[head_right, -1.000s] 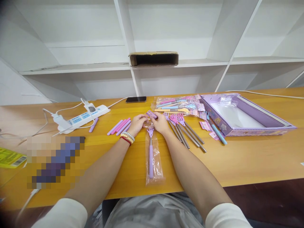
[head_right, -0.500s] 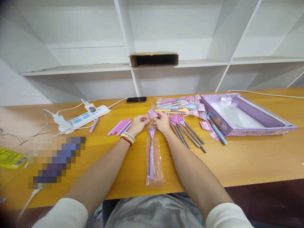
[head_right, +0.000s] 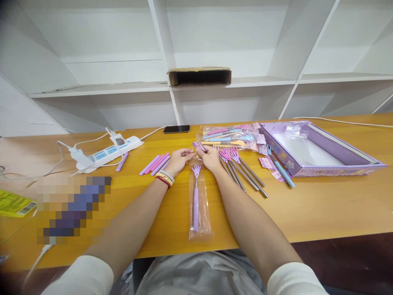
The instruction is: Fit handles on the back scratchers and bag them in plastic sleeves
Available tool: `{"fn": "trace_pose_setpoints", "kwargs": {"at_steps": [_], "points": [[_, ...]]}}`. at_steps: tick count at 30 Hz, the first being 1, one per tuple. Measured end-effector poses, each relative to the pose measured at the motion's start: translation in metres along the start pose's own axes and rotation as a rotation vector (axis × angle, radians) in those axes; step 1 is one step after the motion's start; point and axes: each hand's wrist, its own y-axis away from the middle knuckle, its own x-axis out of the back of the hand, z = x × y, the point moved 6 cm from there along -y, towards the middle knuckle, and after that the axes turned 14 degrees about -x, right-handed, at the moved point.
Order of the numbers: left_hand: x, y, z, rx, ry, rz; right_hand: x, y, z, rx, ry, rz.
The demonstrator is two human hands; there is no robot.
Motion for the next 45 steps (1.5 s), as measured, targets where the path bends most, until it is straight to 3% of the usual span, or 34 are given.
{"fn": "trace_pose_setpoints", "kwargs": {"at_steps": [5,12,20,26,39,45], "points": [[0.003,0.002,0.001,-0.034,-0.031,0.043,0.001,-0.004,0.005,-0.02,-0.008,0.008],[-0.001,0.001,0.007,-0.165,-0.107,0.015,-0.001,0.0,0.002,-0.046,-0.056,0.01],[0.002,0.002,0.003,-0.091,-0.14,0.056,0.001,0.002,-0.004,0.035,0.041,0.037],[-0.003,0.003,0.014,-0.234,-0.225,-0.018,0.002,0.001,-0.005,0.06,0.101,0.026],[-0.003,0.004,0.022,-0.244,-0.343,-0.025,0.005,-0.003,0.001,0.011,-0.05,0.041],[-0.001,0.0,0.012,-0.255,-0.27,-0.015,0.003,0.0,0.002,-0.056,-0.167,0.003]]}}
